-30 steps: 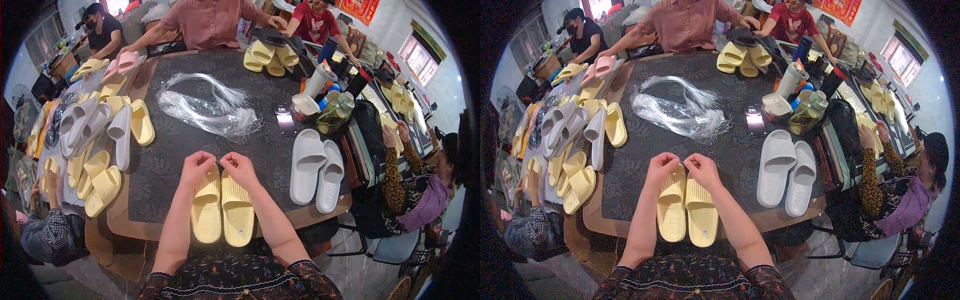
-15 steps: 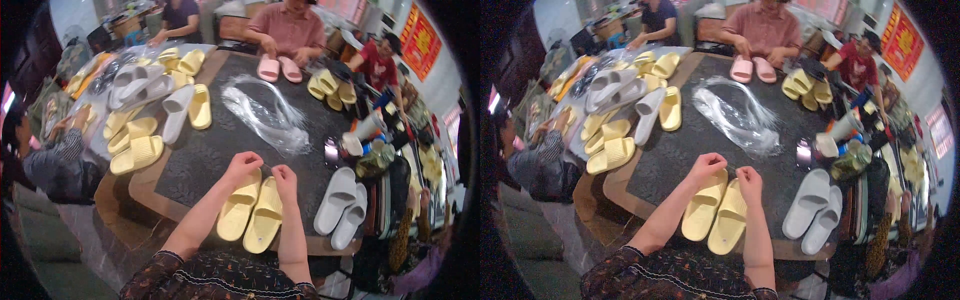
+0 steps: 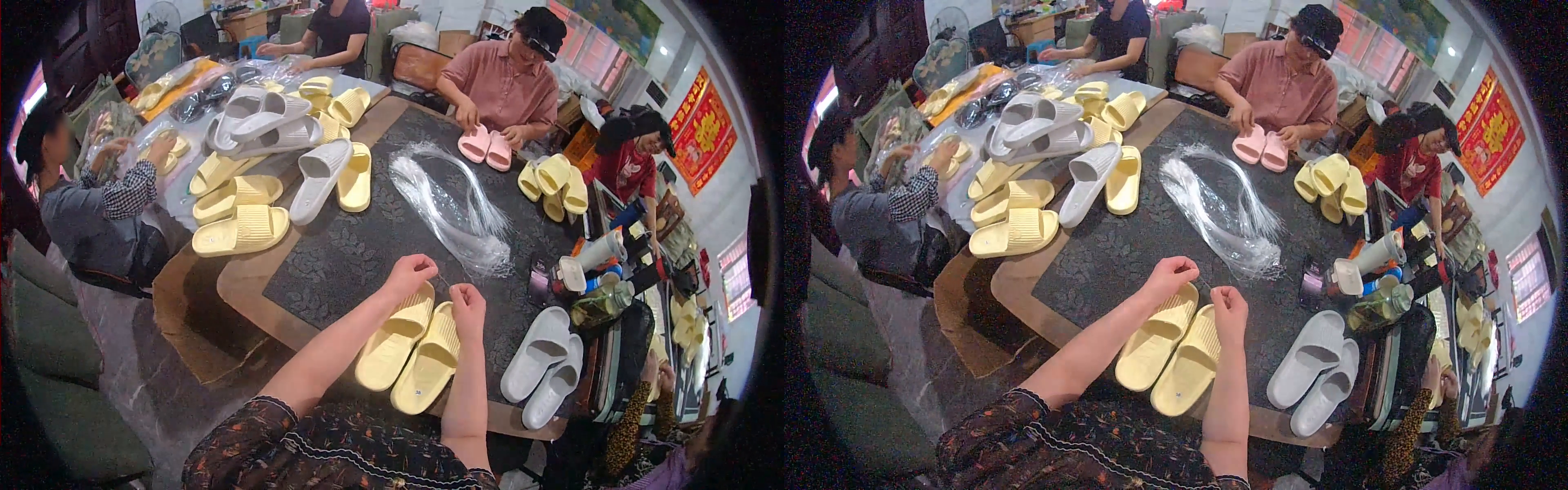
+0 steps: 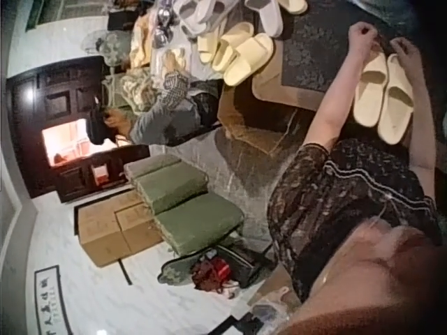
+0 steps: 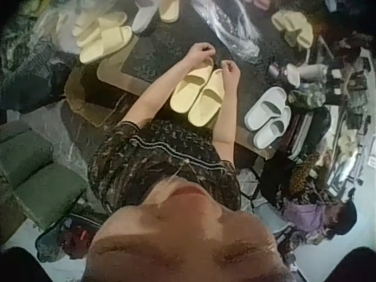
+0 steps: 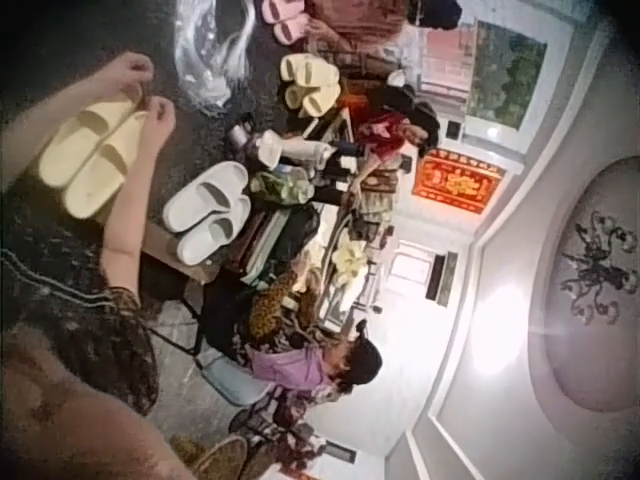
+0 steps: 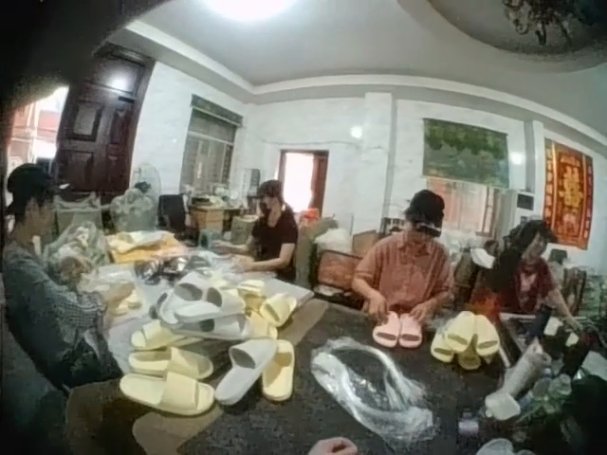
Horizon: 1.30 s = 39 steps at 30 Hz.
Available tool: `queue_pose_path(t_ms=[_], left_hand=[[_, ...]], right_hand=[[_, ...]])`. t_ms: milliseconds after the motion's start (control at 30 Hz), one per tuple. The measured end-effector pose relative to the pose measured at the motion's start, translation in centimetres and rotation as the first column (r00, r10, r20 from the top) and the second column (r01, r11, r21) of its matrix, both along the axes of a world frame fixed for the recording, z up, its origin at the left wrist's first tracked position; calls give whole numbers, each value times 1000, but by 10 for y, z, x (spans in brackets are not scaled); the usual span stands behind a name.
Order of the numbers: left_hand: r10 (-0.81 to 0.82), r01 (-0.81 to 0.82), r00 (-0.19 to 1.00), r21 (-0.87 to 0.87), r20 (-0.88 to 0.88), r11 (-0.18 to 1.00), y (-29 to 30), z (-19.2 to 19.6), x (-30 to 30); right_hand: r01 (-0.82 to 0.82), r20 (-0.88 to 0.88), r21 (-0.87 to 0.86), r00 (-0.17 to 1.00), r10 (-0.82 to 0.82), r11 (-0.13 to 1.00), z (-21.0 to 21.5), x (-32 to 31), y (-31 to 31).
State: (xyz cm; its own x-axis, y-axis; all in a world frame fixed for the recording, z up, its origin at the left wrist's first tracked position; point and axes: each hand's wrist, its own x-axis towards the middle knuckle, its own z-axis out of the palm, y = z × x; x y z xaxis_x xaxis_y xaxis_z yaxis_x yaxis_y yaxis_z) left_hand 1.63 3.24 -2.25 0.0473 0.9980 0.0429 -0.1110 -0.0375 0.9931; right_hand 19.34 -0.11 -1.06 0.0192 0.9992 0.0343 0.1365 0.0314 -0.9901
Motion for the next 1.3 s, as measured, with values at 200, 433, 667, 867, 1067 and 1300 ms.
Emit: queue_pose_path(t_ms=[200,433,667,867,1067,1300], left_hand=[[88,-83,992,-61,88,995,-1,5,7],[149,-107,872,-116,467,987,-12,5,-15],[666,-598,745,475,34,645,-71,18,-135],[914,-570,76,735,-398,367,-87,27,-294],[579,-510,309,383,-755,771,-81,7,-418],[454,-553,392,189,-800,811,-52,-14,-394]], right_hand=[[151,58,297,983,-175,943,14,2,-26],[-251,331,-94,905,268,963,63,-21,-142],[-88,654,-58,749,104,994,38,-27,-152],[-15,782,-3,623,12,1000,33,-48,-124],[31,746,162,650,-143,986,10,-56,-119],[68,791,123,595,-139,990,16,-56,-117]])
